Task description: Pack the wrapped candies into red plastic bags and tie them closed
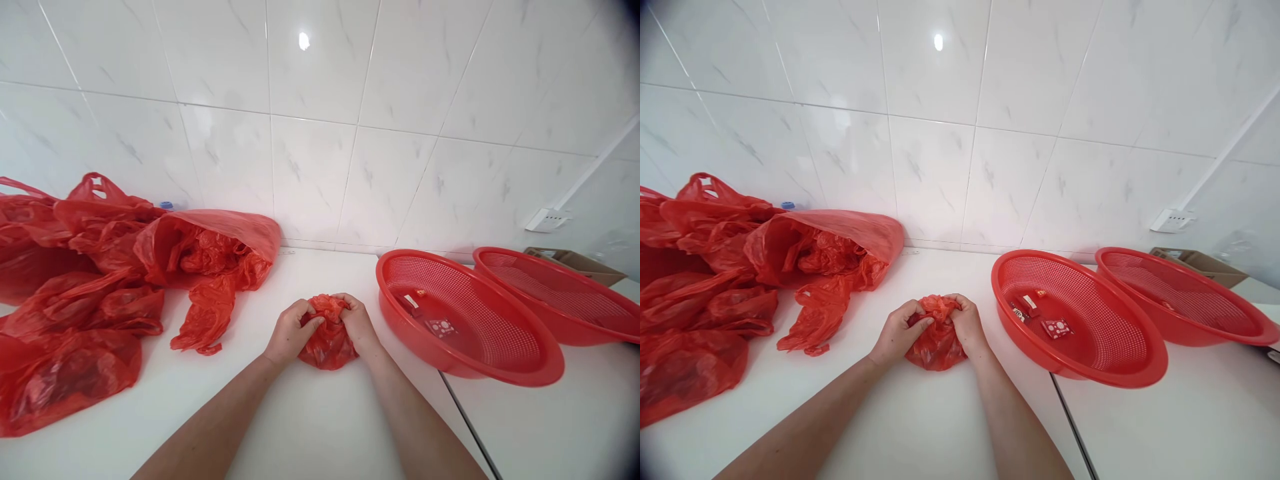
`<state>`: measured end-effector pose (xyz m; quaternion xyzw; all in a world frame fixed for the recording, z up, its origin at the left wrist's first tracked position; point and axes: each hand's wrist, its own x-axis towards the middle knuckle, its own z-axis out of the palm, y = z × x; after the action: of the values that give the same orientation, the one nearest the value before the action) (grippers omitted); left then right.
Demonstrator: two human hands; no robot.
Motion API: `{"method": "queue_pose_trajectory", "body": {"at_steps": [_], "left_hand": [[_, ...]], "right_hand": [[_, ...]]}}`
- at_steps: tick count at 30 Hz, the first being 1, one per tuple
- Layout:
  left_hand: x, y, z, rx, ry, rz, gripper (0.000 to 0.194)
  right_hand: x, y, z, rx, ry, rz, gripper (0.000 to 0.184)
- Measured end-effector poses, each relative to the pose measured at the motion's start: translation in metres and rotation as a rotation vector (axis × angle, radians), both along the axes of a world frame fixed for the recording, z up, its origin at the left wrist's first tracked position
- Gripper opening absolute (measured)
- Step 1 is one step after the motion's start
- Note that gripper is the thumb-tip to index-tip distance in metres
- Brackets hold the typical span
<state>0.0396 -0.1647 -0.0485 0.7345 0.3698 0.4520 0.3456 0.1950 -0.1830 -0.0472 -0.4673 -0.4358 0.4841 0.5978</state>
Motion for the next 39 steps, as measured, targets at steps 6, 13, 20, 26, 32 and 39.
{"method": "queue_pose_trajectory", "body": {"at_steps": [6, 13, 20, 26, 32, 39], "left_hand": [[-0.005, 0.007, 0.000, 0.137, 0.029, 0.053, 0.014], [-0.026, 0.024, 0.003, 0.233, -0.039, 0.272, 0.033], [-0.045, 0.044, -0.005, 0.008, -0.343, 0.467, 0.044], [-0.041, 0.039, -0.010, 0.048, -0.264, 0.473, 0.019], [-0.028, 0.015, -0.009, 0.185, 0.095, 0.133, 0.087], [-0.019, 0.011, -0.014, 0.310, 0.312, -0.079, 0.026]], "right_hand": [[0.016, 0.003, -0.001, -0.005, 0.294, 0.131, 0.033], [0.035, 0.012, -0.019, -0.043, -0.331, -0.292, 0.019], [0.048, 0.011, -0.022, -0.052, -0.717, -0.463, 0.017], [0.050, 0.007, -0.027, -0.052, -0.890, -0.445, 0.024], [0.036, 0.008, -0.033, 0.028, -0.918, -0.240, 0.035], [0.019, 0.003, -0.029, 0.064, -0.697, -0.023, 0.030]]}}
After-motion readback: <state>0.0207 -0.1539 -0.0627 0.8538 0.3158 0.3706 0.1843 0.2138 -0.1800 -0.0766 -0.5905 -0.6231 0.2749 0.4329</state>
